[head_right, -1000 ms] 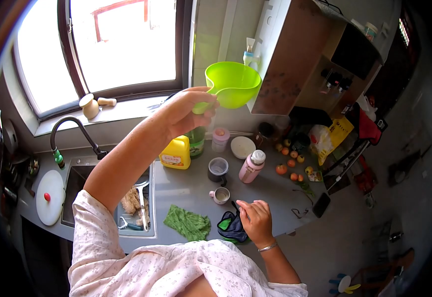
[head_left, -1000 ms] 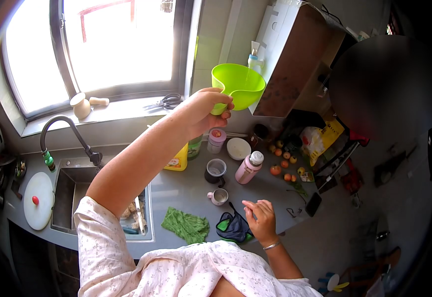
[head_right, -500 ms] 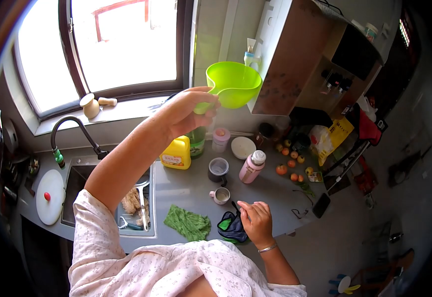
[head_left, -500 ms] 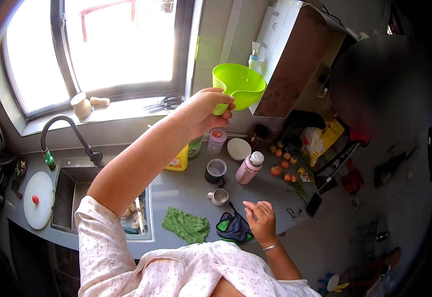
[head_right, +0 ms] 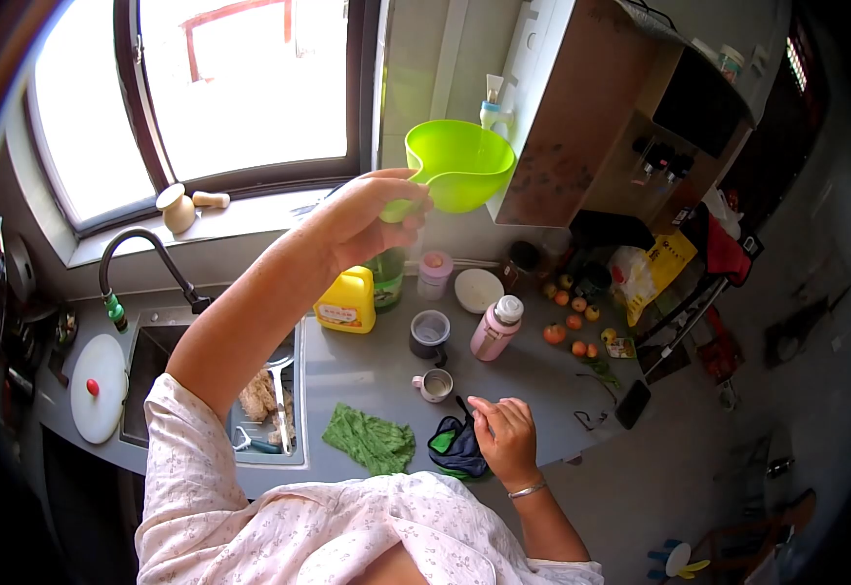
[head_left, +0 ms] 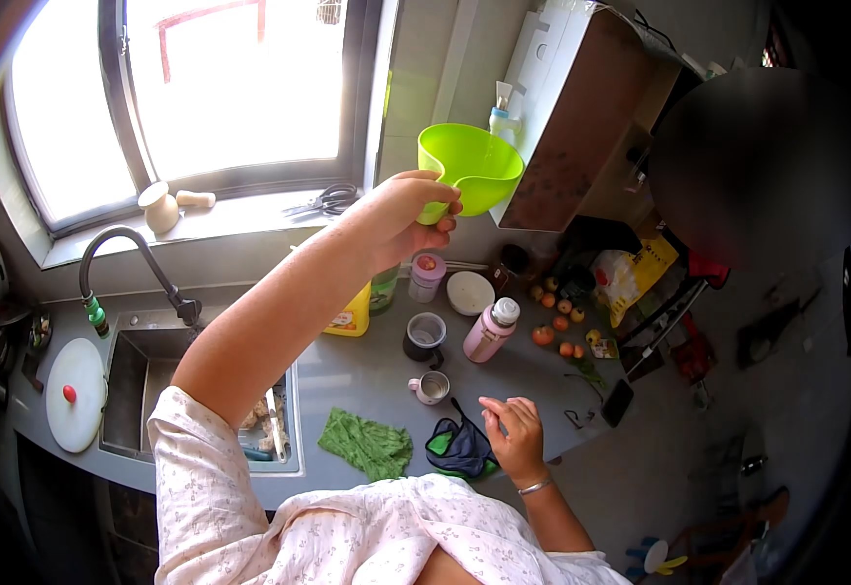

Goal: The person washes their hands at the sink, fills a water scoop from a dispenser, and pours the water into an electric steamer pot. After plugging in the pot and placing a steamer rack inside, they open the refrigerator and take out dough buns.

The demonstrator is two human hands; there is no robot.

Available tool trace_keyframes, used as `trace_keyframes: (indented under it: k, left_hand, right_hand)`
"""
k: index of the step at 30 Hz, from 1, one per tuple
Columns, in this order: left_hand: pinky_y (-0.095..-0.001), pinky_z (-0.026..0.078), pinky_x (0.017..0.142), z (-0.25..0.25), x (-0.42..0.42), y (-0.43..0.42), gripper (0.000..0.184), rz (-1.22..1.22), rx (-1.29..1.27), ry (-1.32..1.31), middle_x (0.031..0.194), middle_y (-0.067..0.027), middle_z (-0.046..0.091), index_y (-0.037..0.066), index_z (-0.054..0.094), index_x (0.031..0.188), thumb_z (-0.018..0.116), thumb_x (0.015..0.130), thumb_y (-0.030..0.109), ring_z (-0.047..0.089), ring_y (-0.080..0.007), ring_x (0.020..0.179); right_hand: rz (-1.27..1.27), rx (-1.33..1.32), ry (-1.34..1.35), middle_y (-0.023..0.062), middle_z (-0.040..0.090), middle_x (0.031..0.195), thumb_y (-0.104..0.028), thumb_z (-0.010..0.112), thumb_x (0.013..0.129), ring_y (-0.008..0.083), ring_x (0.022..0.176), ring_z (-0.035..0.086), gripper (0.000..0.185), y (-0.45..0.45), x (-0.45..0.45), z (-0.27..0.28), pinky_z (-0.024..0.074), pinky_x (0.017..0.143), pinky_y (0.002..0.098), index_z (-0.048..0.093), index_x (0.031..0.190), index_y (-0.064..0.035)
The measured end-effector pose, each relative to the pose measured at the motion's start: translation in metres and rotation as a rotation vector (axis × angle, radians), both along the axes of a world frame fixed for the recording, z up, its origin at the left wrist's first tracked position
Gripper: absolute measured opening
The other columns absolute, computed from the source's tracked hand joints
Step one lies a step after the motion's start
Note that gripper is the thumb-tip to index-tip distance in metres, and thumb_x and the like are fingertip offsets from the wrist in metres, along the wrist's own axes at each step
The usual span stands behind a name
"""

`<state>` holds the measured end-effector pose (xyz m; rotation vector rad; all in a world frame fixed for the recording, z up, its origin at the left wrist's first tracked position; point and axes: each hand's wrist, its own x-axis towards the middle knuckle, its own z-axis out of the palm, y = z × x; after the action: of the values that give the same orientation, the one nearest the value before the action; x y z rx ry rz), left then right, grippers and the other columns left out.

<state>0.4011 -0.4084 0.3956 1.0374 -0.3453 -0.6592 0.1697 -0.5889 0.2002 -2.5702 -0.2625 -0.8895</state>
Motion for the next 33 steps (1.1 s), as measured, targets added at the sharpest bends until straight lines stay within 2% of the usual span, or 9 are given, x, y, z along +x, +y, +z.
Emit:
trace_keyframes:
  k: [1, 3, 13, 15, 19, 22, 24, 33]
  left_hand:
    - [-0.0243, 0.043, 0.058, -0.0002, 0.0011, 0.0002, 0.026, 0.0, 0.0, 0.0, 0.092, -0.0099, 0.053, -0.002, 0.055, 0.112, 0.055, 0.086, 0.004, 0.05, -0.0135, 0.07]
    - [-0.03, 0.045, 0.062, -0.0006, 0.0041, 0.0008, 0.02, -0.043, -0.014, -0.011, 0.092, -0.0121, 0.05, 0.0, 0.047, 0.107, 0.054, 0.088, 0.003, 0.049, -0.0181, 0.071]
    - [-0.0298, 0.045, 0.061, 0.0024, -0.001, -0.0004, 0.02, -0.014, -0.012, 0.008, 0.09, -0.0119, 0.051, -0.001, 0.047, 0.106, 0.053, 0.088, 0.002, 0.049, -0.018, 0.07]
    - [-0.022, 0.045, 0.058, 0.004, -0.0039, -0.0001, 0.031, 0.013, 0.019, 0.003, 0.093, -0.0106, 0.053, -0.003, 0.051, 0.119, 0.055, 0.088, 0.004, 0.051, -0.0126, 0.071]
    - [-0.0223, 0.045, 0.059, 0.0028, -0.0016, -0.0007, 0.031, 0.005, 0.017, 0.006, 0.093, -0.0106, 0.053, -0.002, 0.051, 0.119, 0.055, 0.088, 0.004, 0.051, -0.0127, 0.071]
    - [-0.0228, 0.045, 0.059, 0.0024, -0.0008, -0.0011, 0.03, 0.006, 0.024, -0.002, 0.093, -0.0105, 0.053, -0.002, 0.052, 0.118, 0.055, 0.088, 0.004, 0.05, -0.0128, 0.071]
    - [-0.0304, 0.044, 0.061, 0.0023, 0.001, -0.001, 0.018, -0.018, -0.006, -0.001, 0.09, -0.0115, 0.05, -0.001, 0.047, 0.105, 0.053, 0.088, 0.003, 0.049, -0.0179, 0.069]
    - [-0.0302, 0.044, 0.062, 0.0024, 0.0014, -0.0011, 0.017, -0.02, -0.007, 0.004, 0.09, -0.0117, 0.051, -0.001, 0.047, 0.103, 0.054, 0.088, 0.003, 0.049, -0.0178, 0.069]
  right_hand:
    - [0.001, 0.0, 0.0, 0.0053, 0.065, 0.08, -0.001, 0.065, 0.079, 0.0218, 0.072, 0.059, 0.021, -0.0002, 0.0, -0.0004, 0.0461, 0.078, 0.0367, 0.066, 0.099, -0.0083]
    - [0.005, 0.005, 0.003, 0.0054, 0.065, 0.08, -0.001, 0.065, 0.079, 0.022, 0.072, 0.059, 0.021, 0.0003, 0.0, 0.0005, 0.0462, 0.077, 0.0368, 0.067, 0.099, -0.0081]
    - [0.014, 0.013, 0.007, 0.0063, 0.065, 0.08, -0.001, 0.065, 0.079, 0.023, 0.071, 0.058, 0.021, -0.0003, -0.0001, -0.0018, 0.0465, 0.078, 0.0373, 0.067, 0.099, -0.0075]
    - [0.013, 0.01, 0.003, 0.0064, 0.065, 0.08, -0.001, 0.065, 0.079, 0.0231, 0.071, 0.058, 0.021, 0.0001, 0.0001, -0.0014, 0.0466, 0.078, 0.0374, 0.067, 0.099, -0.0075]
    - [0.011, 0.008, 0.004, 0.0064, 0.065, 0.08, -0.002, 0.065, 0.079, 0.0232, 0.071, 0.058, 0.022, -0.0005, -0.0002, -0.0023, 0.0466, 0.078, 0.0377, 0.067, 0.101, -0.0079]
    - [0.012, 0.015, 0.009, 0.0062, 0.065, 0.079, -0.002, 0.065, 0.079, 0.0231, 0.071, 0.058, 0.023, -0.0004, -0.0006, -0.0028, 0.0466, 0.078, 0.0376, 0.067, 0.101, -0.0082]
    - [0.012, 0.017, 0.009, 0.0061, 0.065, 0.079, -0.002, 0.065, 0.079, 0.023, 0.071, 0.058, 0.023, 0.0001, -0.0009, -0.0028, 0.0465, 0.078, 0.0375, 0.067, 0.101, -0.0083]
    - [0.007, 0.024, 0.014, 0.0058, 0.066, 0.081, -0.002, 0.065, 0.079, 0.023, 0.073, 0.059, 0.023, 0.0012, -0.0011, -0.0042, 0.0464, 0.08, 0.0377, 0.067, 0.101, -0.0091]
